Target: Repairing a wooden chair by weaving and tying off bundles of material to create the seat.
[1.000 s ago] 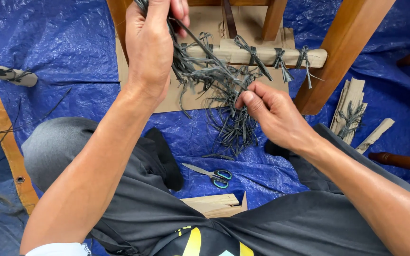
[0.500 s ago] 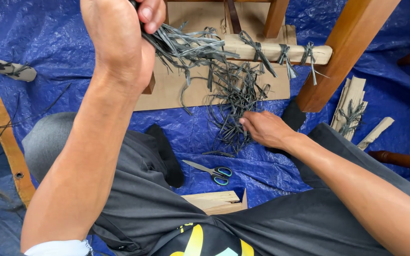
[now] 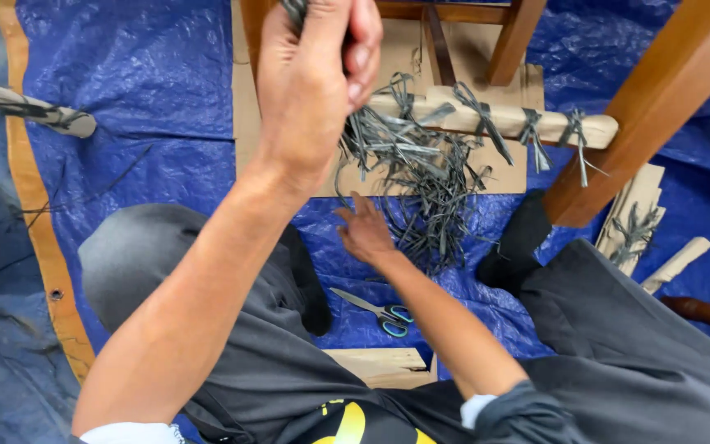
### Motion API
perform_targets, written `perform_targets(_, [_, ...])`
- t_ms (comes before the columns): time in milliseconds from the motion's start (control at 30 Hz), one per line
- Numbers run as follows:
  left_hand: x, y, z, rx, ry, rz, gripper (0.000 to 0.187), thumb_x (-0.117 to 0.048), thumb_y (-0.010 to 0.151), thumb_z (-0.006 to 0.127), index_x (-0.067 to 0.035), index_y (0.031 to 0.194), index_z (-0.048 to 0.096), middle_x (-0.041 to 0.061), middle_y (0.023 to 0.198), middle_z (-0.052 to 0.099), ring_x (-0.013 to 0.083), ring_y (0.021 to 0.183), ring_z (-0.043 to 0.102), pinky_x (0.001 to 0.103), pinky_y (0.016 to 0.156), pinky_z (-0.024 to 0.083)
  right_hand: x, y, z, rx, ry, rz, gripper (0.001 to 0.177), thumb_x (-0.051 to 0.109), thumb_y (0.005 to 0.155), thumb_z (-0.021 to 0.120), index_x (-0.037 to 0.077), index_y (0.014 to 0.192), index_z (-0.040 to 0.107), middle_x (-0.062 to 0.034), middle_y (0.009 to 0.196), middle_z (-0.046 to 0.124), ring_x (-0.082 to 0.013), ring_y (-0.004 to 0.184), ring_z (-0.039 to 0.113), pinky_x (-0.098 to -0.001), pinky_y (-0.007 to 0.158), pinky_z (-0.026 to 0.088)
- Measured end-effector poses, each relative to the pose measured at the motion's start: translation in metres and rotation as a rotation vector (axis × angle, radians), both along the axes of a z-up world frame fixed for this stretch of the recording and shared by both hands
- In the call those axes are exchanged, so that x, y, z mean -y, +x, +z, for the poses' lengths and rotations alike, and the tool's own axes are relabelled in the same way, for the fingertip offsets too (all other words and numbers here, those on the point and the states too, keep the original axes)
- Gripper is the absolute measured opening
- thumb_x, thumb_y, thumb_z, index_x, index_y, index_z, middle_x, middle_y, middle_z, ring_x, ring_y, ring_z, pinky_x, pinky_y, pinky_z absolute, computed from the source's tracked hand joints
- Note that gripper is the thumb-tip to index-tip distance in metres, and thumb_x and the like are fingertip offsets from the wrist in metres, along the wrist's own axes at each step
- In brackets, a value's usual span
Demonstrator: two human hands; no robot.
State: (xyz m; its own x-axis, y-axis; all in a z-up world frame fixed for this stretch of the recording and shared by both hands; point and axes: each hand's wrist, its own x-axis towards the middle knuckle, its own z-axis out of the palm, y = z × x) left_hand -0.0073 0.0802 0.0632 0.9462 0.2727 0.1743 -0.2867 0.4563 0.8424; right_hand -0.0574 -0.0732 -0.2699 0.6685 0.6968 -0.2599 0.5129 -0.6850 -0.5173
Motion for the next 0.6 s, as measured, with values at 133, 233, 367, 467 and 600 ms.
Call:
perform_targets(133, [0.004, 0.004, -0.001, -0.030, 0.042, -0.010, 0.046, -0.044, 0.115, 0.052, -0.008, 0.086, 0.051, -0.002, 0.072, 0.048, 0.0076, 0.060, 0.042, 0.027, 0.054, 0.031, -0.022, 0.002, -0.020, -0.033, -0.007, -0.082, 0.050, 0.028, 0.083, 0.071, 0.016, 0.132, 0.063, -0.0275, 0.155, 0.034, -0.0459, 0.140, 0.032, -0.0568, 0.109, 0.034])
perform_targets(233, [-0.004, 0.008, -0.004, -0.090, 0.082, 0.001, 0.049, -0.048, 0.115, 0.051, -0.010, 0.084, 0.051, -0.003, 0.068, 0.046, 0.0067, 0.058, 0.042, 0.026, 0.052, 0.031, -0.013, 0.013, -0.045, -0.169, -0.120, -0.109, 0.066, 0.033, 0.085, 0.072, 0.010, 0.144, 0.053, -0.0250, 0.160, 0.033, -0.0456, 0.138, 0.032, -0.0565, 0.105, 0.034])
perform_targets(367, [-0.011, 0.008, -0.006, -0.100, 0.094, -0.032, 0.048, -0.047, 0.113, 0.050, -0.010, 0.082, 0.051, -0.003, 0.069, 0.046, 0.0063, 0.059, 0.041, 0.026, 0.052, 0.030, 0.027, 0.038, 0.004, -0.266, -0.035, 0.100, 0.048, 0.029, 0.093, 0.067, 0.005, 0.133, 0.059, -0.0200, 0.140, 0.054, -0.0369, 0.134, 0.048, -0.0463, 0.114, 0.038])
perform_targets(467, [-0.012, 0.006, -0.011, -0.118, 0.205, -0.018, 0.050, -0.048, 0.113, 0.050, -0.010, 0.081, 0.052, -0.005, 0.069, 0.045, 0.0053, 0.060, 0.040, 0.025, 0.052, 0.029, 0.044, 0.063, 0.099, -0.391, -0.030, 0.280, 0.033, 0.010, 0.090, 0.057, 0.007, 0.121, 0.067, -0.0149, 0.127, 0.065, -0.0312, 0.123, 0.060, -0.0416, 0.107, 0.046])
perform_targets(600, [-0.007, 0.002, -0.013, -0.080, 0.541, 0.049, 0.055, -0.051, 0.114, 0.049, -0.008, 0.083, 0.059, -0.006, 0.067, 0.046, 0.0032, 0.062, 0.042, 0.026, 0.060, 0.033, 0.051, 0.090, 0.287, -0.338, -0.024, 0.336, 0.050, -0.014, 0.071, 0.054, 0.010, 0.109, 0.074, -0.0113, 0.108, 0.070, -0.0265, 0.101, 0.069, -0.0370, 0.084, 0.057])
